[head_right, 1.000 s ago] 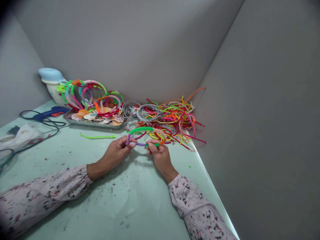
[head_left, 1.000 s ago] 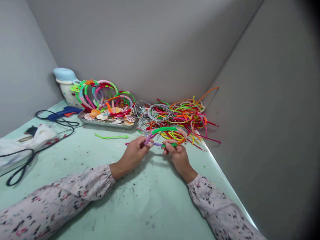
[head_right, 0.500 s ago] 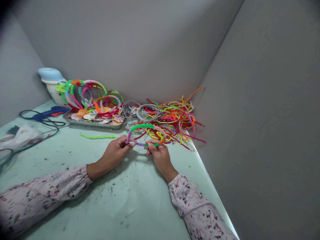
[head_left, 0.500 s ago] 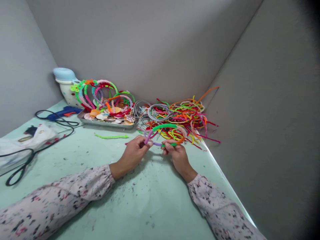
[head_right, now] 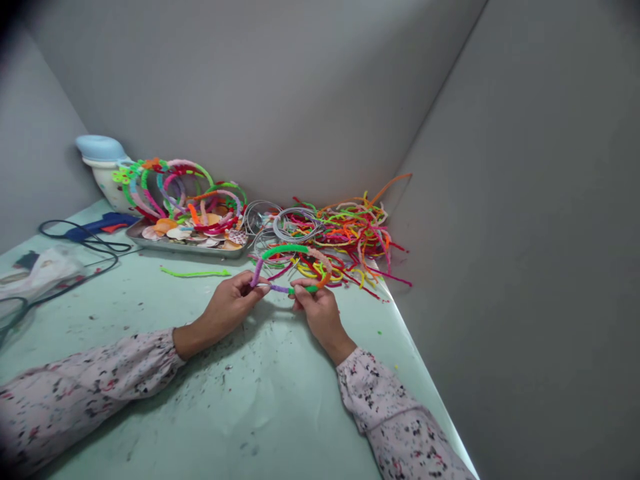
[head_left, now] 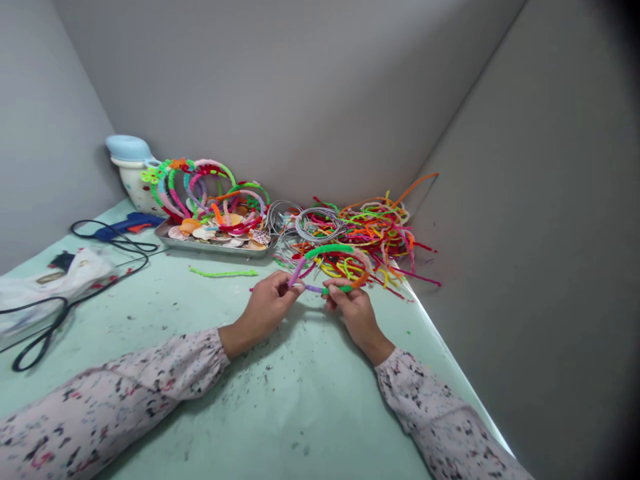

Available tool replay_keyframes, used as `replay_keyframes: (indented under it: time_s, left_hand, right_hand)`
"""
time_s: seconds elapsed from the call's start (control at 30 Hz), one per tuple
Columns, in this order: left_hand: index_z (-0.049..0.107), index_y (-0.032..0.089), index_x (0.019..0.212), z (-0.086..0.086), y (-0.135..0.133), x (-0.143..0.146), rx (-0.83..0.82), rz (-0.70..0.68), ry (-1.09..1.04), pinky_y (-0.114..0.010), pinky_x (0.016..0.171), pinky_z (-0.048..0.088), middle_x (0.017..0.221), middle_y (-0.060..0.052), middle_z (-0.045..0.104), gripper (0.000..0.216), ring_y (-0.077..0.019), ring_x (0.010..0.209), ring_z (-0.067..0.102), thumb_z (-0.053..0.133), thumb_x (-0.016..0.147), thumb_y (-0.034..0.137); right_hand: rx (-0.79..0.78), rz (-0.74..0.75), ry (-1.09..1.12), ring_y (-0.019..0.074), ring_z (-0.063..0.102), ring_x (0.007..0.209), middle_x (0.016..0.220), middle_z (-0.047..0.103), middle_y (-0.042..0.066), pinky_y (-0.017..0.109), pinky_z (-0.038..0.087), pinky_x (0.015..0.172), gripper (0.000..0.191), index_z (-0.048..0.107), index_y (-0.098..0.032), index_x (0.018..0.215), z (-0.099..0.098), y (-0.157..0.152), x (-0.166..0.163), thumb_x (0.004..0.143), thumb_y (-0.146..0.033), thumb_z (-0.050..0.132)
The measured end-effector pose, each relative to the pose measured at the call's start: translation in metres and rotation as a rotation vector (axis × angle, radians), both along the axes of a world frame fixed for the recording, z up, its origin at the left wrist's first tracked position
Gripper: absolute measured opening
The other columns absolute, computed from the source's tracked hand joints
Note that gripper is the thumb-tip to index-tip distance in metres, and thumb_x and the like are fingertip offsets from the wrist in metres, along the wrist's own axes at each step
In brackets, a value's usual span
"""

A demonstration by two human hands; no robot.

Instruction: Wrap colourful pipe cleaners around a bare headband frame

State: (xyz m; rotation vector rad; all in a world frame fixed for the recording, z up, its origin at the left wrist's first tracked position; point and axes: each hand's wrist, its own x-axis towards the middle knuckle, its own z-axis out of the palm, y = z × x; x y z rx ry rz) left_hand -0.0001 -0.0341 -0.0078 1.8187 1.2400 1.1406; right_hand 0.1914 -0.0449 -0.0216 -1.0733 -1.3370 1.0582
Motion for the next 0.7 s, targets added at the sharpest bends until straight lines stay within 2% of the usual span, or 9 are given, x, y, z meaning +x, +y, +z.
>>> replay_keyframes:
  time_s: [0.1, 0.2, 0.33, 0.43, 0.53, 0.6, 0.7]
  left_hand:
    - [0.066, 0.016, 0.085, -0.002, 0.001, 0.000, -0.040, 0.005, -0.063, -0.023, 0.055, 0.035, 0.067, 0.001, 0.055, 0.023, -0.0117, 0.060, 0.045, 0.057, 0.083, 0.037]
    - [0.065, 0.015, 0.086, -0.005, 0.003, 0.000, -0.096, 0.025, -0.130, -0.022, 0.053, 0.037, 0.066, 0.001, 0.056, 0.024, -0.0113, 0.058, 0.046, 0.058, 0.082, 0.038]
    - [0.064, 0.015, 0.081, -0.006, 0.005, -0.001, -0.132, 0.043, -0.159, -0.022, 0.053, 0.037, 0.064, 0.001, 0.056, 0.023, -0.0108, 0.056, 0.046, 0.059, 0.081, 0.038]
    - [0.064, 0.015, 0.078, -0.005, 0.005, -0.001, -0.144, 0.043, -0.170, -0.022, 0.052, 0.037, 0.061, 0.002, 0.055, 0.023, -0.0103, 0.054, 0.046, 0.060, 0.080, 0.038]
    - [0.064, 0.016, 0.079, -0.003, 0.003, -0.001, -0.146, 0.032, -0.149, -0.022, 0.052, 0.036, 0.061, 0.003, 0.055, 0.021, -0.0104, 0.054, 0.046, 0.060, 0.080, 0.036]
    - [0.065, 0.016, 0.079, -0.001, 0.001, 0.000, -0.119, 0.008, -0.118, -0.022, 0.053, 0.036, 0.063, 0.002, 0.056, 0.020, -0.0107, 0.055, 0.046, 0.060, 0.081, 0.035]
    - [0.066, 0.016, 0.078, 0.001, -0.003, 0.000, -0.030, -0.041, -0.055, -0.023, 0.056, 0.037, 0.067, 0.001, 0.057, 0.018, -0.0113, 0.060, 0.048, 0.059, 0.082, 0.032]
  right_hand:
    - [-0.005, -0.054, -0.002, 0.0133, 0.054, 0.055, 0.056, 0.058, -0.003, 0.027, 0.045, 0.058, 0.034, 0.062, -0.016, 0.099, 0.000, 0.001, 0.000, 0.083, -0.046, 0.059]
    - [0.026, -0.154, 0.005, 0.0122, 0.054, 0.055, 0.064, 0.056, -0.004, 0.026, 0.045, 0.056, 0.035, 0.057, -0.018, 0.102, -0.002, 0.004, 0.000, 0.083, -0.047, 0.059]
    - [0.182, -0.332, -0.041, 0.0132, 0.056, 0.067, 0.079, 0.056, -0.002, 0.028, 0.047, 0.062, 0.033, 0.051, -0.020, 0.107, -0.008, 0.006, 0.001, 0.083, -0.040, 0.062]
    - [0.299, -0.428, -0.159, 0.0155, 0.057, 0.077, 0.090, 0.057, 0.002, 0.031, 0.049, 0.070, 0.031, 0.051, -0.021, 0.110, -0.008, 0.004, 0.001, 0.084, -0.035, 0.061]
    - [0.418, -0.383, -0.373, 0.0185, 0.057, 0.088, 0.098, 0.060, 0.005, 0.035, 0.048, 0.080, 0.022, 0.057, -0.022, 0.107, -0.002, -0.001, 0.001, 0.087, -0.030, 0.058]
    - [0.522, -0.296, -0.506, 0.0202, 0.056, 0.096, 0.101, 0.062, 0.006, 0.038, 0.045, 0.087, 0.018, 0.060, -0.022, 0.106, 0.002, -0.005, -0.001, 0.088, -0.027, 0.056]
    - [0.629, -0.148, -0.643, 0.0206, 0.056, 0.097, 0.101, 0.066, 0.005, 0.039, 0.043, 0.089, 0.019, 0.062, -0.022, 0.107, 0.005, -0.009, -0.005, 0.089, -0.024, 0.056]
